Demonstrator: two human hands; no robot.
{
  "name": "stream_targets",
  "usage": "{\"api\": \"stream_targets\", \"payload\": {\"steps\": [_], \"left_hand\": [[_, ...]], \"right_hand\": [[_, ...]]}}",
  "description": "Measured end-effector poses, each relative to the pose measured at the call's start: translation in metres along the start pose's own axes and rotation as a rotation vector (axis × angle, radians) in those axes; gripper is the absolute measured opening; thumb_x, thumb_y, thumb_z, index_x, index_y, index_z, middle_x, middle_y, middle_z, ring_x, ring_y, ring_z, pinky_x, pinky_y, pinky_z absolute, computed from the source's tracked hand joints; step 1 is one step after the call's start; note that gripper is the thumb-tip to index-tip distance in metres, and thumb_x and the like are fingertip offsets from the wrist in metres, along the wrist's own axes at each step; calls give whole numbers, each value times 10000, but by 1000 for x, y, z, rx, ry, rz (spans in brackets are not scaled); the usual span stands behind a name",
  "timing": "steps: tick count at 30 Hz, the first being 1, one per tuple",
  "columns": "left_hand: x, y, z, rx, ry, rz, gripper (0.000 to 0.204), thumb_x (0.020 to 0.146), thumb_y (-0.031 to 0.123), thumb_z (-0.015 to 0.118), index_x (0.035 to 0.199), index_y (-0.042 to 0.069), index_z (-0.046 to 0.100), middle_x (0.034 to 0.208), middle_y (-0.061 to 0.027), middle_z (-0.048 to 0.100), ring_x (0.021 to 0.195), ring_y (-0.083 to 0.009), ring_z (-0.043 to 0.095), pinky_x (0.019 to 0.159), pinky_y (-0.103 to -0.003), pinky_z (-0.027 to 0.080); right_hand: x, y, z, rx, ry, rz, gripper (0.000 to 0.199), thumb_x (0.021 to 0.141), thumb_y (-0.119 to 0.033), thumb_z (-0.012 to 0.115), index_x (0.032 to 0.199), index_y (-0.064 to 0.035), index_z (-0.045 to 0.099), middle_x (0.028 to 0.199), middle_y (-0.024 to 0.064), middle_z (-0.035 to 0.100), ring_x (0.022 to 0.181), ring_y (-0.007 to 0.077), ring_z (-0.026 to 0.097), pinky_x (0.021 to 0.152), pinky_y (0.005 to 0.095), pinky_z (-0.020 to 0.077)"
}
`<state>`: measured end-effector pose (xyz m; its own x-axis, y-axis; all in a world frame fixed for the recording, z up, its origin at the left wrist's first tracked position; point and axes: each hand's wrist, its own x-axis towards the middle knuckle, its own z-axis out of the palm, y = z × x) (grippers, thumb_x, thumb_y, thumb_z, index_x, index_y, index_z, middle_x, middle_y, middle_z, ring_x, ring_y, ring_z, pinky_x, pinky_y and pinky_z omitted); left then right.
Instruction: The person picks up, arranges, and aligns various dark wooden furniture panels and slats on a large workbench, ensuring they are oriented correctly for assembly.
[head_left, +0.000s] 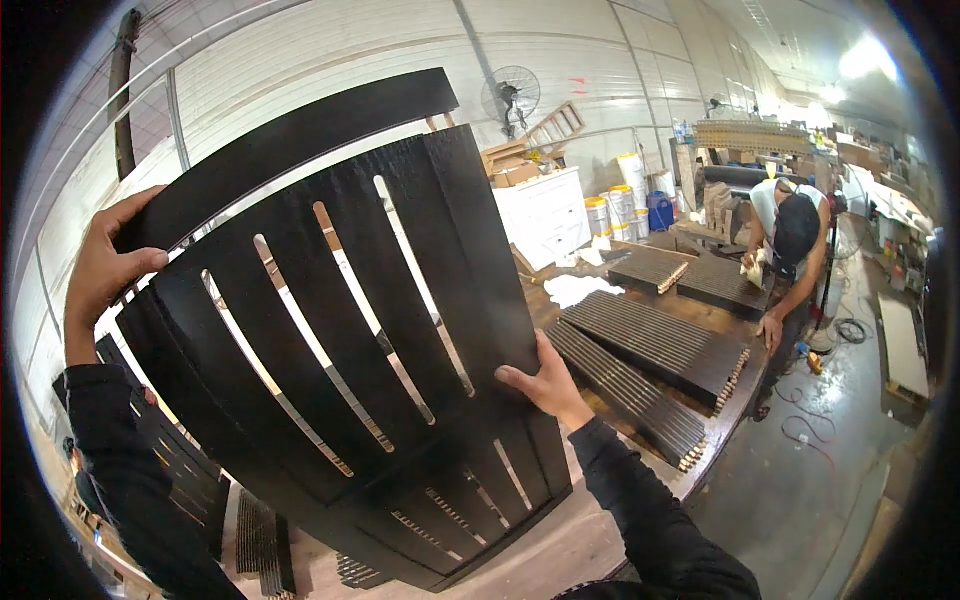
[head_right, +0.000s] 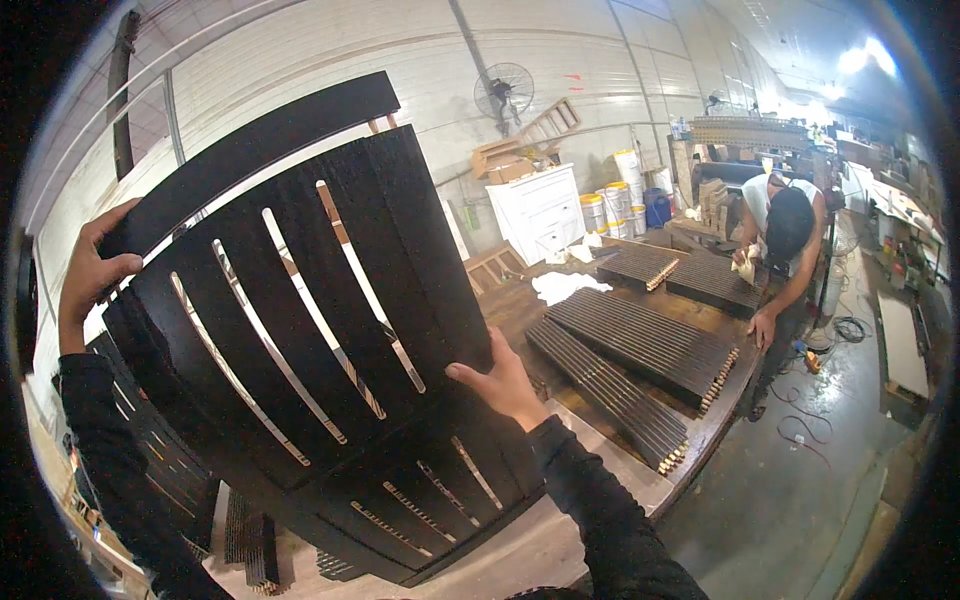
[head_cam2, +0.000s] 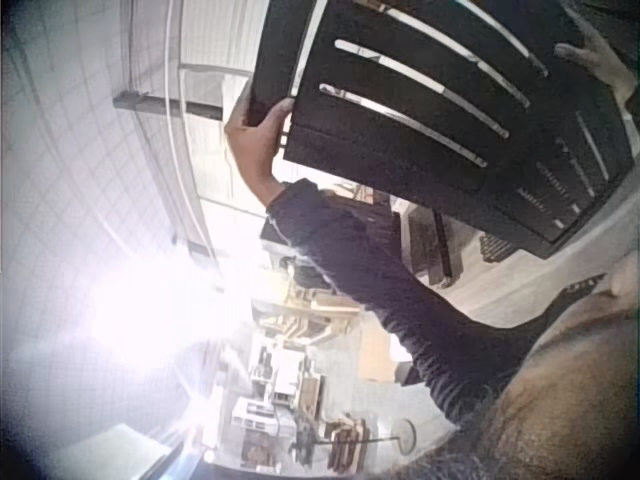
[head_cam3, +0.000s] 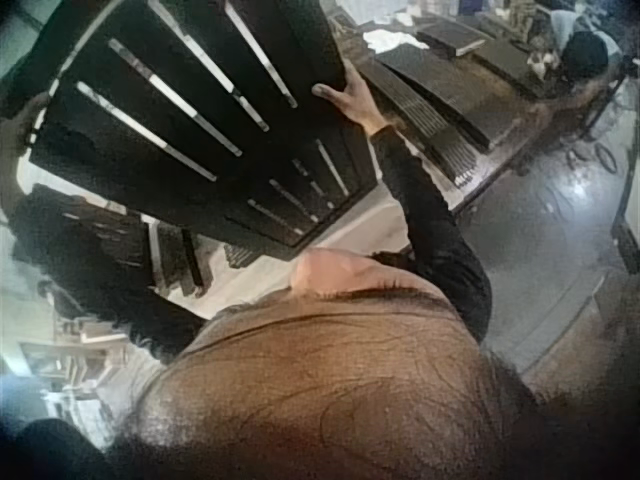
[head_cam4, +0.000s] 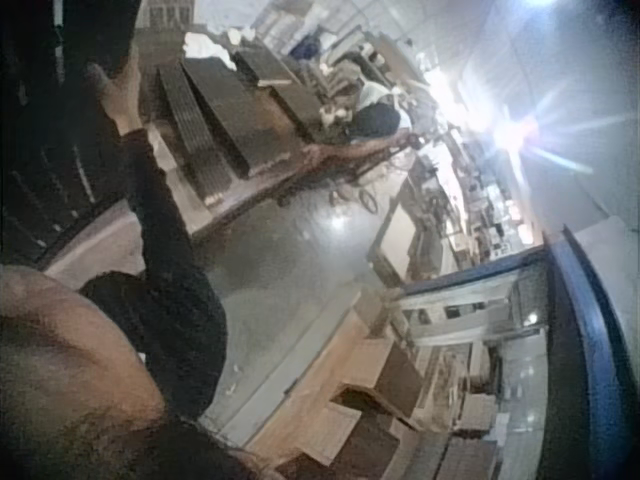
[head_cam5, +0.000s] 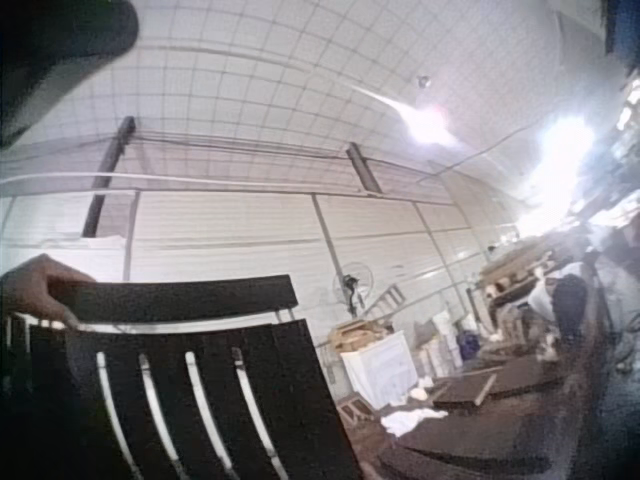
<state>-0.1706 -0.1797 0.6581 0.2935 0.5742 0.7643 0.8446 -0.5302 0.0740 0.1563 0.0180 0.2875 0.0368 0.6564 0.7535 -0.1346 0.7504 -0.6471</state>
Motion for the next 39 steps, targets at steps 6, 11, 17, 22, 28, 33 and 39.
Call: {"api": "stream_targets", "payload": {"steps": [6, 11, 17, 22, 28, 33, 39], "left_hand": [[15, 30, 38, 503, 144, 37, 579, 597, 348, 763, 1031, 4, 598, 858, -114, 639, 781, -211, 621, 744, -314, 472], [41, 48, 72, 672, 191, 77, 613, 643, 545, 708, 983, 46, 599, 805, -149, 653, 714, -293, 637, 676, -379, 470], [40, 30, 98, 840, 416, 134, 659, 717, 669, 592, 1040, 95, 611, 823, -136, 651, 753, -316, 631, 701, -403, 467], [42, 20, 103, 828, 409, 156, 625, 737, 682, 551, 897, 82, 619, 732, -131, 625, 702, -315, 614, 648, -393, 458], [52, 17, 102, 793, 488, -29, 628, 763, 689, 514, 704, 66, 562, 603, -115, 584, 619, -298, 597, 576, -379, 431], [54, 25, 95, 736, 465, -96, 642, 771, 708, 491, 701, 73, 545, 593, -109, 552, 590, -278, 562, 582, -364, 409], [53, 30, 95, 707, 478, -69, 636, 739, 704, 523, 678, 73, 570, 590, -95, 592, 572, -285, 585, 542, -367, 416]], "right_hand": [[63, -50, -7, -104, -23, -183, 683, 720, -283, 785, 1228, 17, 440, 1115, 156, 593, 1025, 205, 560, 894, 322, 427], [126, -115, 17, -273, 94, -157, 723, 719, -396, 771, 1195, 37, 441, 1053, 180, 604, 978, 240, 595, 839, 340, 467], [133, -100, 25, -242, 121, -188, 727, 735, -434, 749, 1184, 43, 435, 1015, 175, 612, 935, 251, 611, 819, 339, 479], [139, -93, 26, -190, 83, -237, 702, 752, -410, 741, 1187, 45, 431, 1020, 180, 610, 940, 259, 609, 828, 339, 474], [137, -89, 30, -153, 102, -247, 714, 752, -415, 736, 1203, 45, 425, 1053, 187, 601, 971, 265, 601, 838, 343, 469], [131, -97, 26, -179, 84, -247, 723, 756, -432, 727, 1207, 44, 423, 1070, 188, 595, 986, 272, 596, 844, 356, 467], [132, -95, 24, -182, 104, -307, 716, 756, -440, 724, 1199, 42, 433, 1057, 193, 590, 967, 284, 596, 839, 361, 466]]}}
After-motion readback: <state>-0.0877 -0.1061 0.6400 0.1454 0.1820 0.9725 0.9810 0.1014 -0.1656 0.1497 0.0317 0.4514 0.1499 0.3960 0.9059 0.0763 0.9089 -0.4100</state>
